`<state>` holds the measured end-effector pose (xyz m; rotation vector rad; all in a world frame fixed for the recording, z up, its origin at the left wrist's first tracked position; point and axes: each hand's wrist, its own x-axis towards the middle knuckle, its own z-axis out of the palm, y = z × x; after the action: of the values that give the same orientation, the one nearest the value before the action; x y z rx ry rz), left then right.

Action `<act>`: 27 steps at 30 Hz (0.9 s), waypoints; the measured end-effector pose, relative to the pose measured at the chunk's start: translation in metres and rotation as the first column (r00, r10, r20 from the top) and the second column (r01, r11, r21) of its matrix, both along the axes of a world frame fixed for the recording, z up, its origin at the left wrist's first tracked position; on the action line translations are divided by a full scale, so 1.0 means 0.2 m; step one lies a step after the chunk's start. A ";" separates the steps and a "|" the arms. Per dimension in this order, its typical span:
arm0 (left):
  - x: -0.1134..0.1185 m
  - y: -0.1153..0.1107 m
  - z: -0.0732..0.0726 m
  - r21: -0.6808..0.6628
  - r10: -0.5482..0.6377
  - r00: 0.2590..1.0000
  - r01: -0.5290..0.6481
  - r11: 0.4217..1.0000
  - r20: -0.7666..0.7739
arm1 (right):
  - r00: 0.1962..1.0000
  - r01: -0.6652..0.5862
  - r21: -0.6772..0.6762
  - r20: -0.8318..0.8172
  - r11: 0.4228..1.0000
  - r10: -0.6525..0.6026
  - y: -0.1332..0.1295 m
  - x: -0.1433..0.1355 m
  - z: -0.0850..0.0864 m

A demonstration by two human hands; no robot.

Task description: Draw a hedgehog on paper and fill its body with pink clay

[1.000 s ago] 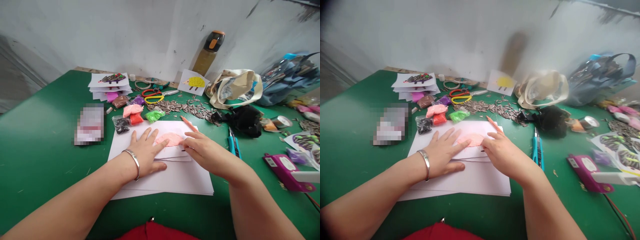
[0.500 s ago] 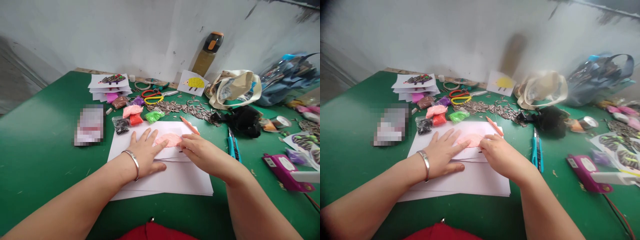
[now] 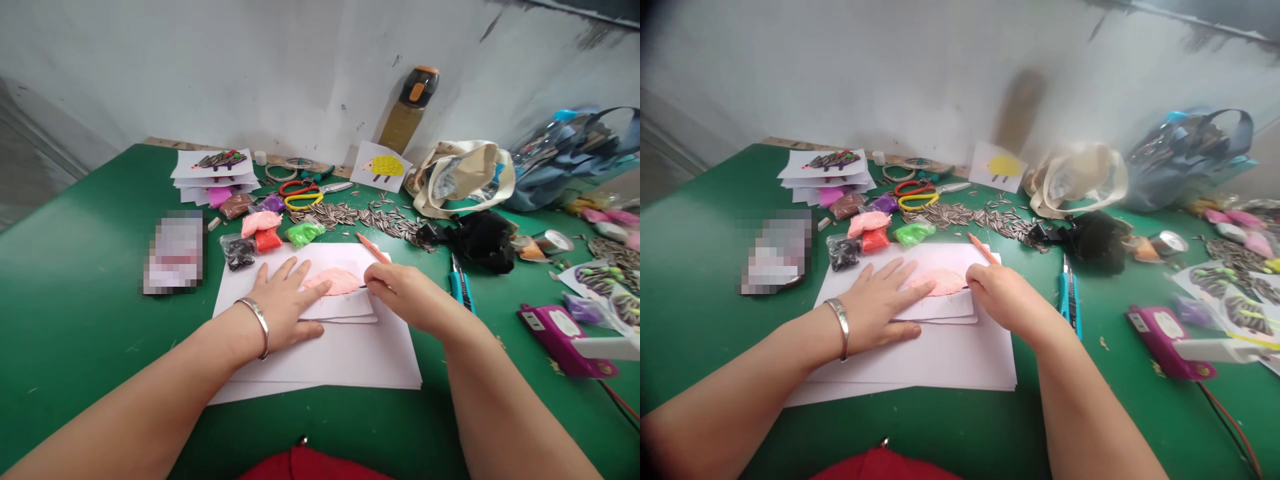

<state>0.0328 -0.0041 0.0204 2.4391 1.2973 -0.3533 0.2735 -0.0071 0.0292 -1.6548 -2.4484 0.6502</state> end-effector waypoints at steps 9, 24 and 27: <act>-0.06 0.03 0.00 0.012 -0.064 0.998 0.064 0.998 0.006 | 0.994 -0.097 0.019 -0.040 0.995 0.098 0.01 0.00 -0.01; -0.04 0.02 -0.02 0.011 -0.020 1.000 0.020 1.000 0.018 | 0.981 -0.180 0.109 -0.053 0.978 0.187 0.04 -0.04 -0.09; -0.04 0.02 -0.01 0.006 -0.015 1.000 0.015 1.000 0.013 | 0.982 -0.172 0.103 -0.063 0.980 0.179 0.04 -0.04 -0.09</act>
<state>0.0254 -0.0009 0.0175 2.4529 1.2774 -0.3366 0.2665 0.0013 0.0105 -1.3670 -2.5503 0.5899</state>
